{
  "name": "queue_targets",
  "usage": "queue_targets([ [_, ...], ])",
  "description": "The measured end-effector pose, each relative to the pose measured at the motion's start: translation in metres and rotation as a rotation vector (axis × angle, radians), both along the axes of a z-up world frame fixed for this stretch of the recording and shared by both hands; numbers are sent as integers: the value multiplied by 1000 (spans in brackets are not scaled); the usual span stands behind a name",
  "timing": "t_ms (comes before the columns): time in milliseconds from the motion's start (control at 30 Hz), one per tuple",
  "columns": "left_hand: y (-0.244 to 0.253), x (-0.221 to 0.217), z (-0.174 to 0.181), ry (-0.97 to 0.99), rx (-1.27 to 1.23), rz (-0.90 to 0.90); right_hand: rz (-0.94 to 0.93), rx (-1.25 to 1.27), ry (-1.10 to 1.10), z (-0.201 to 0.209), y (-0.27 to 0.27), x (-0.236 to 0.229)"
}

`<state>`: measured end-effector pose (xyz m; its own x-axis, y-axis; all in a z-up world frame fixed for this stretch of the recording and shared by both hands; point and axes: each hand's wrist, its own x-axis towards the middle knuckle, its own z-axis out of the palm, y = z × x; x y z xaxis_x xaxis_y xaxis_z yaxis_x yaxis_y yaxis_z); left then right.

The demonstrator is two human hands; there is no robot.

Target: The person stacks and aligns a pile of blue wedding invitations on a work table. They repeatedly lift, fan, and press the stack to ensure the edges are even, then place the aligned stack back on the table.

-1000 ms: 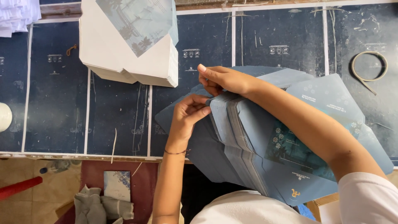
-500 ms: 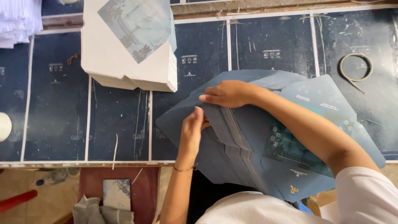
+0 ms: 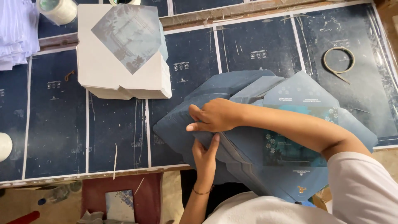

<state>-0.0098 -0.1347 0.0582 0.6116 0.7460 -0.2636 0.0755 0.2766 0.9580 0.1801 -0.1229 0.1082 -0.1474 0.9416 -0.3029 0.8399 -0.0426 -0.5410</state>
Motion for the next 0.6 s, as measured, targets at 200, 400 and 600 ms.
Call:
queue_targets([
  [200,-4,21,-2,-55,-54,2,-2,49,-77,14,-11,13],
  [400,-15,11,-84,62,159,-49,-65,359,151,16,-21,24],
  [600,-34,39,26,652,1114,-69,-36,705,367,20,-28,43],
])
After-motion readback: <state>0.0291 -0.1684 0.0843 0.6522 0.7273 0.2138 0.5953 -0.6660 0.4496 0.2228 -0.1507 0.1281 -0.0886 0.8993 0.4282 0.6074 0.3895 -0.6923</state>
